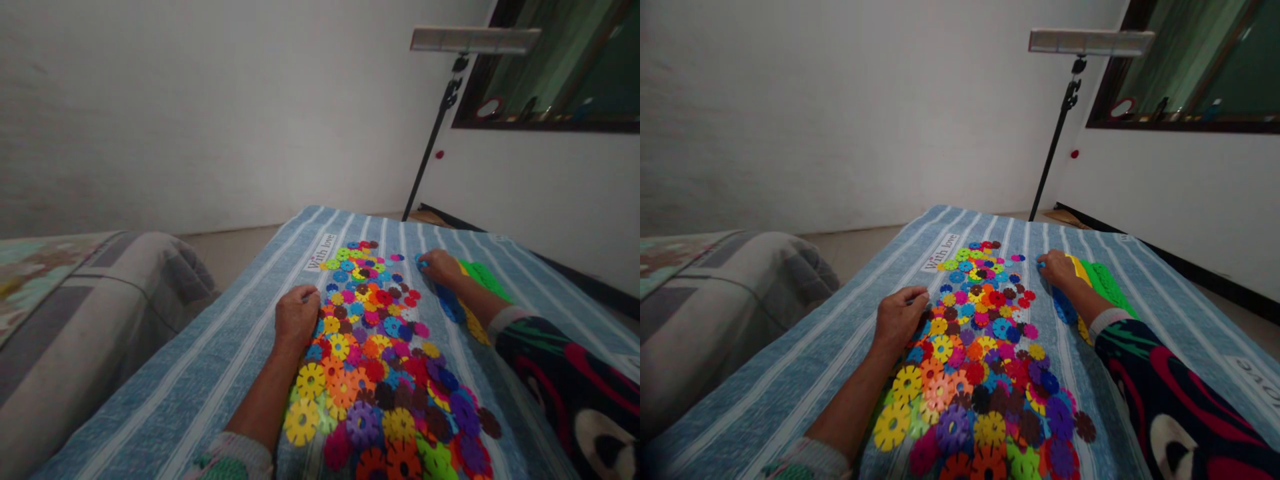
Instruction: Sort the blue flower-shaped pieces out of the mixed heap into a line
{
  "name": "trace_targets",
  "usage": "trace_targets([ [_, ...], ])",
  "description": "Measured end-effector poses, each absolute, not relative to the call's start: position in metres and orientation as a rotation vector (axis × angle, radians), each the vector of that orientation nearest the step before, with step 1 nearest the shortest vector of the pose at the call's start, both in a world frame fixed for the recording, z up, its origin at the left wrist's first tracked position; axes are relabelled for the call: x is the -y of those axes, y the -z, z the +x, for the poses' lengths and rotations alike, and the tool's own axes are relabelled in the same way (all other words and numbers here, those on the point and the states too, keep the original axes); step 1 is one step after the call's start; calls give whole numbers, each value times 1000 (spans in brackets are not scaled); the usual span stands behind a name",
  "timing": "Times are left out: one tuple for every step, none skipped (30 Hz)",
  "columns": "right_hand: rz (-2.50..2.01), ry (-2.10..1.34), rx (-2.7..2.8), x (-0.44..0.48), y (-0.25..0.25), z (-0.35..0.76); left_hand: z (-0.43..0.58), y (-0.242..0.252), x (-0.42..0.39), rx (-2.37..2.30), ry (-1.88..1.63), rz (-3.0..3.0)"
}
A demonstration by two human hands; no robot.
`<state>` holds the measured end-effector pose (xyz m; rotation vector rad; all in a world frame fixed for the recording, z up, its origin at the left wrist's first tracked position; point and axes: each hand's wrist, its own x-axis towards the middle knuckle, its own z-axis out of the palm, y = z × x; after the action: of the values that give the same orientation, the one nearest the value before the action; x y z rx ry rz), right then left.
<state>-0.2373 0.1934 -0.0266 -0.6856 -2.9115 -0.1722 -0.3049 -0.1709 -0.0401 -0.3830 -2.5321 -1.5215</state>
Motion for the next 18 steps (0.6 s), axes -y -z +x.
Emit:
trace_targets([
  [-672, 181, 2920, -192, 27, -237, -304, 40, 171, 2525, 1540, -378],
  [-665, 187, 2925, -191, 27, -236, -304, 39, 171, 2515, 1559, -374],
  [-663, 190, 2928, -190, 27, -235, -304, 39, 172, 2503, 1579, -369],
  [-665, 190, 2929, -189, 27, -235, -303, 38, 172, 2492, 1600, -356],
  [-668, 186, 2928, -189, 27, -234, -303, 38, 173, 2484, 1627, -335],
  [-669, 178, 2924, -188, 26, -234, -304, 38, 173, 2476, 1659, -306],
  [-666, 167, 2920, -186, 25, -234, -305, 39, 173, 2466, 1700, -270],
  [-656, 151, 2916, -184, 24, -235, -306, 41, 173, 2452, 1750, -234],
  [-635, 131, 2914, -180, 22, -236, -308, 42, 174, 2428, 1807, -198],
  [-600, 106, 2917, -174, 20, -237, -309, 44, 174, 2398, 1867, -167],
  [-550, 78, 2924, -166, 18, -238, -310, 45, 173, 2367, 1927, -142],
  [-486, 46, 2936, -156, 16, -239, -311, 46, 173, 2337, 1987, -116],
  [-408, 10, 2949, -144, 14, -240, -311, 47, 173, 2309, 2049, -90],
  [-320, -28, 2963, -129, 12, -240, -311, 46, 172, 2283, 2107, -65],
  [-223, -70, 2974, -112, 10, -239, -310, 45, 172, 2260, 2161, -42],
  [-118, -114, 2984, -94, 7, -238, -308, 44, 172, 2241, 2212, -23],
  [-20, -155, 2988, -75, 5, -235, -307, 42, 171, 2225, 2258, -3],
  [103, -209, 2988, -55, 3, -232, -305, 40, 171, 2210, 2300, 15],
])
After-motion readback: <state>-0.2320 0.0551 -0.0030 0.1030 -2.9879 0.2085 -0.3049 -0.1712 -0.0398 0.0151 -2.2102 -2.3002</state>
